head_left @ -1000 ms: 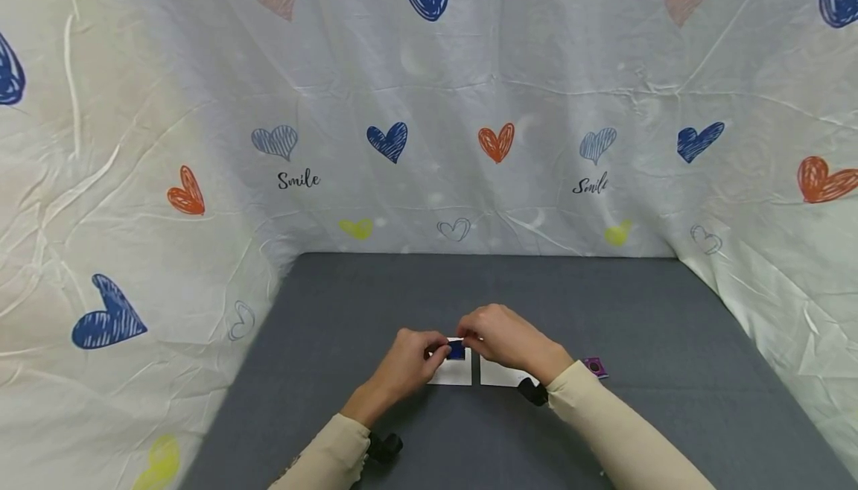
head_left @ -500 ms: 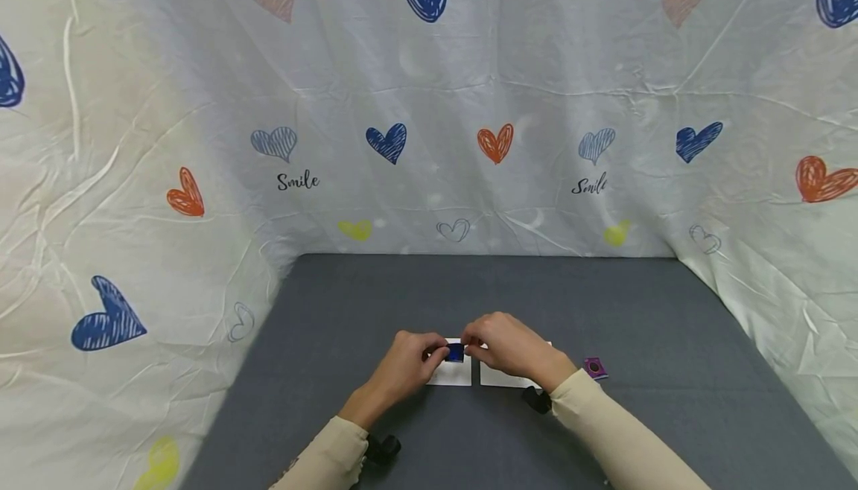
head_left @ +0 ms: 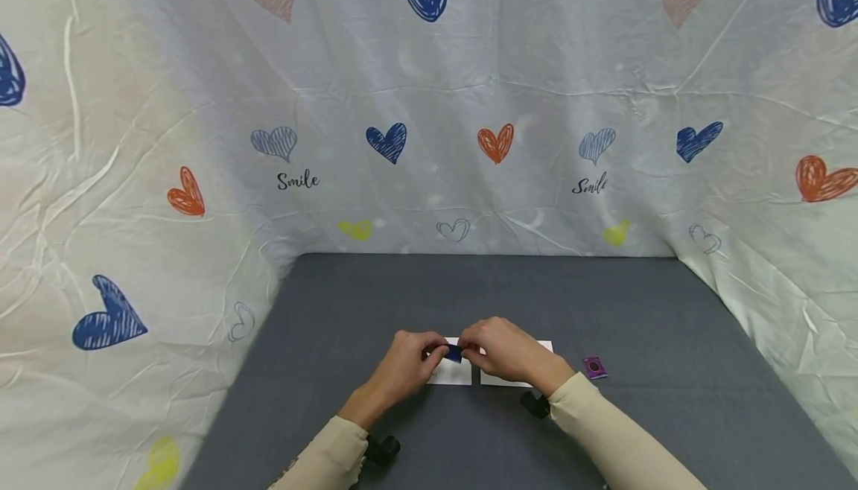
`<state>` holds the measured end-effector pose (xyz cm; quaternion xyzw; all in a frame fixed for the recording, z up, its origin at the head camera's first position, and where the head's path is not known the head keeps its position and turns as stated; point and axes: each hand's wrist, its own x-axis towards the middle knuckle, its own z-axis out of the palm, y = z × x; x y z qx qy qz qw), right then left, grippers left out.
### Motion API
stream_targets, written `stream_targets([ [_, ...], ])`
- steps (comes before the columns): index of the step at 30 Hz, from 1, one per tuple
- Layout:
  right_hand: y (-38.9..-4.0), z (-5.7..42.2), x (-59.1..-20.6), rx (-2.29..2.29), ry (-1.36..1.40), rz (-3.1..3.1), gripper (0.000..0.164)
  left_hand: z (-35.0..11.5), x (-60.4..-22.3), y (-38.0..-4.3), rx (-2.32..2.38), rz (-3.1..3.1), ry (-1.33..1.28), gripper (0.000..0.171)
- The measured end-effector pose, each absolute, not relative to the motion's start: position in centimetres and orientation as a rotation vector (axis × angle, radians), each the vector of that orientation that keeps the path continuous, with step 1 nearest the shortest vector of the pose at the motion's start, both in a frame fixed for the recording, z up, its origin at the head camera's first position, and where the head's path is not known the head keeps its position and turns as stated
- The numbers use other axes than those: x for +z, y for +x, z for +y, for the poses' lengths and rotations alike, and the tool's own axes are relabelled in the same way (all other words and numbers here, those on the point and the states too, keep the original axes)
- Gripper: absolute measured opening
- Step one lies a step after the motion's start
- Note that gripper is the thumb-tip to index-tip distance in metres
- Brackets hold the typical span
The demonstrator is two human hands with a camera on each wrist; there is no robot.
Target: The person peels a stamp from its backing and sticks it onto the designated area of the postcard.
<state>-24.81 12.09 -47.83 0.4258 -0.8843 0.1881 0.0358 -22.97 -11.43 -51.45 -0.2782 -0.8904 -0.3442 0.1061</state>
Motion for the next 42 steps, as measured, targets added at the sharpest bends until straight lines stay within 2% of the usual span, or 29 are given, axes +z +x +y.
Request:
stream_targets([
  [13,-24.85,11.74,-47.49,0.576,1.352,-2.636,0.006,-11.43,-51.10,-22.85,-0.995,-2.584,-0.649,0.009],
  [42,-24.57,11.10,-48.24,0.522,1.360,-2.625,0.009,-11.49,-51.33,-22.59,-1.089,-2.624,-0.901,0.013],
])
